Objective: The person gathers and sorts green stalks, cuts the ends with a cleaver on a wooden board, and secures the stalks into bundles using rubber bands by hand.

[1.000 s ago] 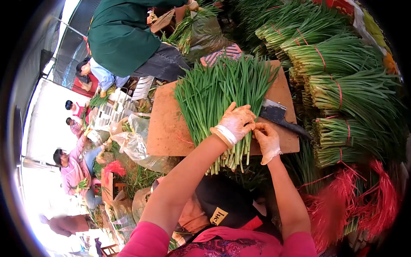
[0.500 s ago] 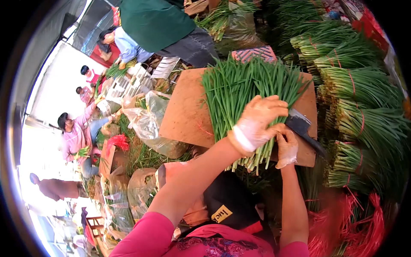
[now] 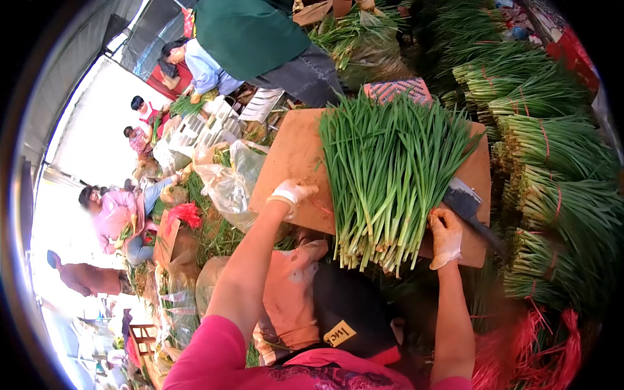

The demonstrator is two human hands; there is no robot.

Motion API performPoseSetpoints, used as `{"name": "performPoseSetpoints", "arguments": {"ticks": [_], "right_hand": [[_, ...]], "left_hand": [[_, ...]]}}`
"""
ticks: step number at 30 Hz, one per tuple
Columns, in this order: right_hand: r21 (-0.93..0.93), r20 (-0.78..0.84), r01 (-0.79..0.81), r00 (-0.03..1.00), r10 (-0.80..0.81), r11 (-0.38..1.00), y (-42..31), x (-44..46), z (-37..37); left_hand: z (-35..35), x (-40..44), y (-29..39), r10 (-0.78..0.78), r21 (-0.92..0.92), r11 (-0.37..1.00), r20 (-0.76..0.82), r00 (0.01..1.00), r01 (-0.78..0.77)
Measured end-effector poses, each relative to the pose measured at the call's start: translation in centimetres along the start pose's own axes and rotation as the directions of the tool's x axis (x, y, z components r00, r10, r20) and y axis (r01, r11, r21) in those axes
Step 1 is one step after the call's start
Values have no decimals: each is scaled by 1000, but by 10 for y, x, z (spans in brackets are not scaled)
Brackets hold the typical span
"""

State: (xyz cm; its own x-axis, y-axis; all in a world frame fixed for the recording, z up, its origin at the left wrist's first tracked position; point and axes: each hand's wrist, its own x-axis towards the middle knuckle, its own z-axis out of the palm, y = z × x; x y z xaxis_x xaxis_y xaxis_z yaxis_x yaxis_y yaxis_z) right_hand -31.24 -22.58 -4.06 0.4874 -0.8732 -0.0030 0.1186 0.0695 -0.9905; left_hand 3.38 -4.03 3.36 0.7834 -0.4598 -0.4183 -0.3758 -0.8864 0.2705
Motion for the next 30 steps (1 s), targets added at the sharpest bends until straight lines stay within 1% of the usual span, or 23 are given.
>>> {"name": "performPoseSetpoints", "arguments": {"ticks": [1, 2, 5, 6, 9, 10, 12, 13, 14, 15, 17, 19, 20, 21, 22, 23, 24, 25, 26, 28, 29, 30], "right_hand": [[-16, 1, -2, 1000, 2, 1000, -1, 0, 0], [-31, 2, -6, 1000, 6, 1000, -3, 0, 0], [-63, 0, -20, 1000, 20, 998, -8, 1, 1], [-66, 13, -19, 1000, 20, 998, -9, 0, 1], [-128, 21, -7, 1000, 10, 992, -15, 2, 2], [-159, 16, -5, 1000, 8, 987, -21, 1, 4], [-346, 77, 112, 993, -91, 931, -39, 1, 6], [-435, 118, 172, 984, -134, 884, -49, 3, 9], [-464, 137, 190, 980, -142, 865, -56, 5, 13], [-488, 119, 138, 989, -91, 862, -59, 7, 19], [-542, 163, 199, 978, -130, 817, -67, 10, 30], [-625, 257, 338, 940, -224, 703, -73, 14, 43], [-636, 284, 370, 928, -240, 677, -77, 15, 51], [-645, 313, 402, 915, -255, 650, -81, 15, 57], [-597, 318, 445, 895, -312, 668, -78, 16, 60], [-520, 252, 379, 924, -286, 766, -73, 16, 63], [-428, 192, 314, 948, -254, 847, -68, 17, 65], [-324, 136, 250, 967, -216, 912, -64, 18, 68], [-102, 95, 79, 993, -69, 992, -59, 18, 71], [150, 4, 84, 996, -86, 985, -46, 19, 83], [275, -43, 93, 996, -84, 957, -40, 20, 89], [292, -77, 139, 990, -122, 946, -44, 20, 96]], "left_hand": [[-4, -10, 9, 18, 92, 996, 50, 999, -22], [3, -3, 5, 82, 111, 990, 60, 995, -89], [19, 16, -11, 8, -151, 989, 70, 998, 3], [15, 7, -4, -5, -368, 929, 113, 994, 46], [2, 17, 1, 6, -562, 823, 146, 989, 78], [-9, 7, 16, 70, -583, 812, 93, 993, -3], [-20, -17, 47, 194, -615, 774, 2, 981, -152], [-15, -18, 58, 328, -667, 689, -63, 943, -284], [-8, -19, 71, 447, -705, 581, -140, 883, -406], [-3, -22, 85, 550, -726, 453, -229, 803, -518], [7, -46, 127, 309, -743, 584, -170, 936, -327], [19, -59, 141, 423, -652, 642, -138, 896, -404], [33, -59, 145, 433, -548, 706, -169, 885, -450], [42, -72, 148, 493, -297, 746, -355, 795, -596], [47, -81, 146, 522, -235, 727, -421, 742, -645], [48, -88, 143, 548, -169, 706, -484, 682, -688], [47, -94, 141, 527, -192, 698, -515, 676, -690], [48, -94, 137, 559, -119, 678, -558, 614, -726], [50, -93, 133, 557, -117, 678, -561, 612, -726], [49, -96, 129, 547, -121, 685, -567, 616, -719], [48, -96, 128, 541, -122, 688, -571, 618, -715], [47, -96, 127, 535, -122, 692, -575, 620, -711]]}}
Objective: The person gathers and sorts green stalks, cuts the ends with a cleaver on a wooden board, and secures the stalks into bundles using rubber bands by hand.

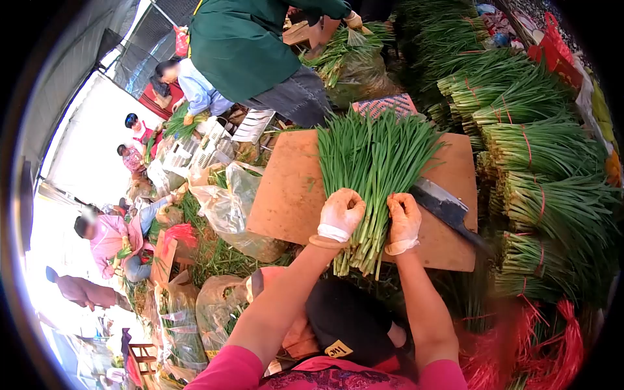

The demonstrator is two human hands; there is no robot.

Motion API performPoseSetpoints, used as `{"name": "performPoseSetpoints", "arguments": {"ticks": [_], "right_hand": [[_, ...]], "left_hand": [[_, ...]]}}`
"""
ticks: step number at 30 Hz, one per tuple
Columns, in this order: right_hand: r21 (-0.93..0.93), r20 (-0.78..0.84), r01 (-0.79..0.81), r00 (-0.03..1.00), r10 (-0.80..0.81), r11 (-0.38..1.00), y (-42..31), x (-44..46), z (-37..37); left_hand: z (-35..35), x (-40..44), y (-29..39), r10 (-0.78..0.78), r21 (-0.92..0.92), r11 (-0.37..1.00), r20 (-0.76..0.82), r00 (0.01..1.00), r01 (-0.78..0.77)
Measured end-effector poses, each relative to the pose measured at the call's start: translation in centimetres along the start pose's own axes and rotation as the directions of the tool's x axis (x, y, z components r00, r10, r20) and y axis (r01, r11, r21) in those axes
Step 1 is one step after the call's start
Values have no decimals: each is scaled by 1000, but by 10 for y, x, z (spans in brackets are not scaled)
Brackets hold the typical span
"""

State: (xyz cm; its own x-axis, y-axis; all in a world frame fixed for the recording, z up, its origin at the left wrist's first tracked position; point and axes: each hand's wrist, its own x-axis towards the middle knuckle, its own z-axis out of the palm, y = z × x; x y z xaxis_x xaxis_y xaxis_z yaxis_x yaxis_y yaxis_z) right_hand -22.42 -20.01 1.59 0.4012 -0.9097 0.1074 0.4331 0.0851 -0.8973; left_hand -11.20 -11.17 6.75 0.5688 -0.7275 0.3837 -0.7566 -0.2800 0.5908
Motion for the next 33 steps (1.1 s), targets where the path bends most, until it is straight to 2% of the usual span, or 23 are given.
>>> {"name": "performPoseSetpoints", "arguments": {"ticks": [1, 3, 4, 7, 8, 12, 13, 15, 18, 21, 23, 26, 33], "right_hand": [[-115, 26, 135, 991, -133, 984, -2, 1, 9], [-332, 115, 387, 922, -371, 860, -12, 2, 24], [-448, 240, 491, 871, -428, 747, -25, 4, 30], [-493, 594, 736, 675, -438, 465, -45, 22, 51], [-485, 656, 756, 647, -388, 439, -44, 26, 60], [-609, 740, 693, 672, -40, 386, -37, 32, 89], [-639, 735, 686, 677, 17, 348, -37, 32, 98], [-693, 714, 671, 690, 120, 265, -35, 30, 114], [-712, 702, 676, 684, 199, 189, -30, 28, 135], [-701, 703, 709, 668, 247, 77, -26, 25, 146], [-697, 676, 717, 670, 307, -31, -21, 25, 150], [-676, 638, 730, 648, 417, -100, -32, 26, 155], [-718, 618, 694, 674, 403, -59, -37, 23, 148]], "left_hand": [[-1, 2, -2, -17, -22, 1000, -6, 1000, 17], [-1, 2, -8, -56, -71, 996, -10, 998, 55], [-3, 2, -11, -102, -89, 991, 3, 995, 101], [-13, 4, -21, -237, -163, 957, 36, 971, 240], [-15, 4, -29, -241, -135, 961, 15, 970, 241], [-30, 6, -68, -383, -397, 812, 191, 904, 428], [-33, 8, -77, -470, -620, 585, 265, 842, 522], [-50, 2, -84, -529, -813, 189, 388, 755, 551], [-50, -7, -106, -546, -899, 18, 358, 758, 437], [-51, -17, -109, -520, -913, -89, 384, 763, 399], [-52, -20, -104, -544, -913, -107, 385, 745, 393], [-51, -23, -100, -554, -916, -98, 375, 743, 389], [-38, -25, -103, -504, -950, -89, 301, 810, 298]]}}
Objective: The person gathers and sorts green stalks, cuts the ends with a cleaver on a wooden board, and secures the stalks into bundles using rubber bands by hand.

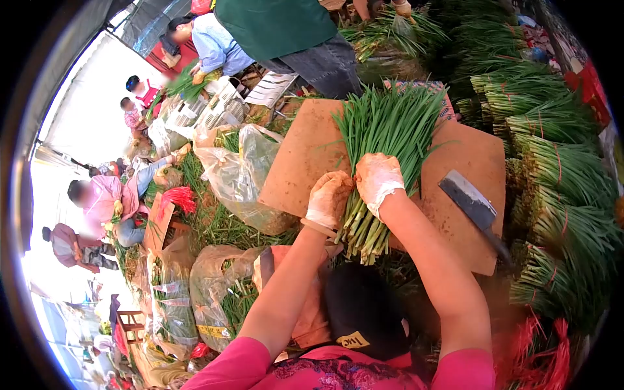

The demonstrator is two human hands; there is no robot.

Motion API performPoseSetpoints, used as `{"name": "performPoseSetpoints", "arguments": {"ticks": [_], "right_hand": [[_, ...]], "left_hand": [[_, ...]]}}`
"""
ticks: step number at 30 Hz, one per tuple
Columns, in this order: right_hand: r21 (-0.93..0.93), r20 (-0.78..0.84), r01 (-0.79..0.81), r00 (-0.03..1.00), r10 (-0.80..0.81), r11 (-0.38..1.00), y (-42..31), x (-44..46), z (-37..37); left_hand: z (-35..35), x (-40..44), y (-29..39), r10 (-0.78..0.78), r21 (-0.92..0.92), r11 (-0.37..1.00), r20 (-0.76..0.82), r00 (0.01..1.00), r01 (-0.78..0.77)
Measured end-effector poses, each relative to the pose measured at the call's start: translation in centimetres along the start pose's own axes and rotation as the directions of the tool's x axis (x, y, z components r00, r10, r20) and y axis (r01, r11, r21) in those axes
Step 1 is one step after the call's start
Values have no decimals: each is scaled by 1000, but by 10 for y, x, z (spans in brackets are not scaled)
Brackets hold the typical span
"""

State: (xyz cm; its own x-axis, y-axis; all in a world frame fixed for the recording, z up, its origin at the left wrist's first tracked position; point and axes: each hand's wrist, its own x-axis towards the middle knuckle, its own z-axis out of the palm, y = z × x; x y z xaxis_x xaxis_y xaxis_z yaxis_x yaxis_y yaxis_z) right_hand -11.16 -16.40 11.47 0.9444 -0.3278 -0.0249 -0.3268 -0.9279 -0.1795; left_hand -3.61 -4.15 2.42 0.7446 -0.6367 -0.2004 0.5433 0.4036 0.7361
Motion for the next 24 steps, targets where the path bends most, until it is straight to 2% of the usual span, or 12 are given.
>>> {"name": "performPoseSetpoints", "arguments": {"ticks": [6, 13, 15, 18, 19, 22, 23, 24], "right_hand": [[14, -118, 10, 993, -9, 1000, 4, -5, 9], [75, -76, 0, 997, 6, 997, 8, -8, 2], [67, -73, 17, 997, -12, 998, 9, -10, -1], [56, -99, 27, 995, -21, 998, 10, -9, 5], [54, -58, 15, 998, -12, 998, 9, -8, 4], [67, -61, 86, 995, -82, 994, 12, -5, 4], [147, -55, 108, 993, -100, 983, 17, -7, -2], [343, -205, 136, 977, -67, 929, 26, -10, -8]], "left_hand": [[1, 7, -10, 74, 179, 981, -10, 997, -71], [0, 16, -13, 67, 406, 911, 33, 997, -74], [2, 18, -10, 152, 654, 738, 78, 985, -166], [21, 3, 9, 255, 898, 351, 181, 950, -265], [30, -5, 17, 278, 938, 201, 221, 935, -282], [25, -2, 16, 366, 915, -55, 391, 844, -400], [15, 6, 9, 419, 897, -26, 410, 810, -441], [13, 9, 7, 398, 904, 0, 393, 829, -428]]}}
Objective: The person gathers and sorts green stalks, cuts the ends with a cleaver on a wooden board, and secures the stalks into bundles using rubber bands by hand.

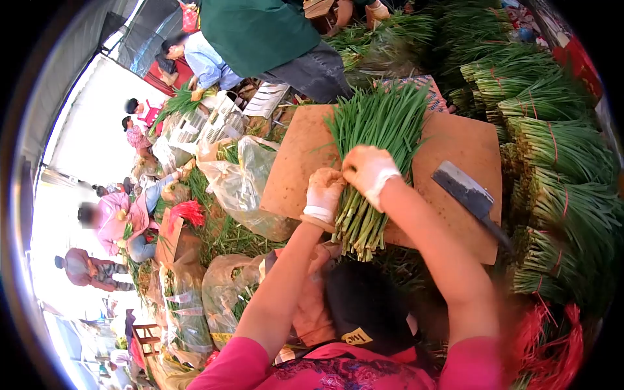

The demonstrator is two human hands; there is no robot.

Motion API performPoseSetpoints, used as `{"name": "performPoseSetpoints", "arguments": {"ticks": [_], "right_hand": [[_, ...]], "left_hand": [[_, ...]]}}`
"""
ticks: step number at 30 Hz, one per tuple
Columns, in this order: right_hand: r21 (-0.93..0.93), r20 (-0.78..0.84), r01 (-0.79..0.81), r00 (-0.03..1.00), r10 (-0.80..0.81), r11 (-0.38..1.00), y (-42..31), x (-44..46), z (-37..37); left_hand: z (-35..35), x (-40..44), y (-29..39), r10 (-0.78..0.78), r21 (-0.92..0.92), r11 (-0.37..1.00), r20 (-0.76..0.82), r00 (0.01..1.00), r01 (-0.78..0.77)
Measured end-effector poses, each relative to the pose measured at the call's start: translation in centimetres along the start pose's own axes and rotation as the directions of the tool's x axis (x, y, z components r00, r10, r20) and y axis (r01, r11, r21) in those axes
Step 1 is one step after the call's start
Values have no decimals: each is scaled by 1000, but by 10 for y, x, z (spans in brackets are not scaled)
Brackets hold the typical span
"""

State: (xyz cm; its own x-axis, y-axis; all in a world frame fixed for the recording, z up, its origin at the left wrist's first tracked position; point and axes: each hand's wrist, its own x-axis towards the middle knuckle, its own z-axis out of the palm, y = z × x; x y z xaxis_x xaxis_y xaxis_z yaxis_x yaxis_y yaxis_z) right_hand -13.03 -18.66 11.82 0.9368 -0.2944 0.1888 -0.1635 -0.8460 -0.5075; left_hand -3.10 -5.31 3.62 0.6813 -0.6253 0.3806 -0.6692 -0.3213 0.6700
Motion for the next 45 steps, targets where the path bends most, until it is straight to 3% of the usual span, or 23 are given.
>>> {"name": "performPoseSetpoints", "arguments": {"ticks": [2, 4, 6, 8, 10, 12, 16, 19, 20, 21, 23, 24, 25, 26, 27, 30, 31, 32, 34, 36, 39, 42, 45], "right_hand": [[384, -292, 77, 955, 42, 920, 21, -10, -19], [777, -202, -35, 932, 301, 628, 40, -22, -45], [726, 66, -211, 969, 240, 655, 101, -39, -50], [719, 379, -481, 876, 297, 501, 128, -53, -33], [618, 592, -687, 727, 348, 383, 119, -77, -20], [672, 650, -703, 710, 271, 233, 103, -92, -5], [713, 645, -701, 664, 378, 17, 88, -88, 27], [820, 551, -573, 787, 278, -3, 92, -94, 54], [854, 519, -510, 819, 246, -102, 91, -100, 63], [873, 482, -444, 849, 217, -201, 85, -106, 71], [921, 321, -251, 922, 215, -297, 77, -111, 98], [913, 383, -331, 897, 221, -238, 69, -119, 97], [894, 444, -410, 868, 224, -182, 57, -128, 85], [871, 492, -477, 841, 227, -121, 43, -132, 69], [731, 651, -681, 710, 267, 30, 29, -124, 45], [394, 679, -647, 684, 267, 653, 21, -123, 12], [548, 515, -551, 815, 265, 629, 18, -127, 3], [527, 373, -459, 881, 291, 715, 16, -125, -11], [547, 25, -116, 992, 122, 829, 23, -115, -19], [799, 34, -218, 947, 319, 560, 5, -96, -30], [942, 61, -153, 954, 295, 300, 4, -56, -24], [917, 369, -391, 907, 206, 80, 5, -16, 2], [773, 572, -580, 813, 112, 257, 6, -11, 9]], "left_hand": [[4, 0, -4, -56, -40, 998, 44, 997, 57], [17, -3, -20, -274, -408, 864, 110, 955, 295], [22, -5, -21, -407, -642, 610, 249, 879, 465], [15, -4, -10, -451, -740, 341, 413, 791, 581], [15, -4, -1, -444, -743, 250, 482, 755, 621], [14, -2, 6, -442, -734, 174, 538, 718, 657], [37, -2, -6, -446, -744, 294, 449, 775, 600], [32, 3, 12, -347, -701, 424, 459, 818, 573], [26, 5, 25, -319, -685, 459, 468, 824, 567], [19, 9, 33, -177, -585, 713, 383, 907, 386], [-10, 22, 61, 6, -439, 874, 437, 899, 208], [-21, 24, 69, 77, -357, 927, 481, 873, 115], [-28, 27, 70, 211, -219, 968, 436, 875, -125], [-36, 34, 71, 357, -62, 929, 414, 837, -365], [-42, 37, 70, 496, 98, 809, 416, 762, -580], [-55, 36, 66, 335, 289, 759, 594, 731, -583], [-54, 35, 62, 348, 296, 777, 533, 771, -556], [-56, 36, 57, 335, 288, 787, 541, 771, -545], [-61, 40, 57, 312, 267, 810, 557, 770, -522], [-63, 35, 62, 378, 336, 732, 524, 763, -593], [-64, 30, 69, 489, 430, 576, 500, 715, -695], [-66, 25, 73, 569, 432, 503, 486, 663, -749], [-66, 20, 65, 576, 422, 570, 408, 709, -706]]}}
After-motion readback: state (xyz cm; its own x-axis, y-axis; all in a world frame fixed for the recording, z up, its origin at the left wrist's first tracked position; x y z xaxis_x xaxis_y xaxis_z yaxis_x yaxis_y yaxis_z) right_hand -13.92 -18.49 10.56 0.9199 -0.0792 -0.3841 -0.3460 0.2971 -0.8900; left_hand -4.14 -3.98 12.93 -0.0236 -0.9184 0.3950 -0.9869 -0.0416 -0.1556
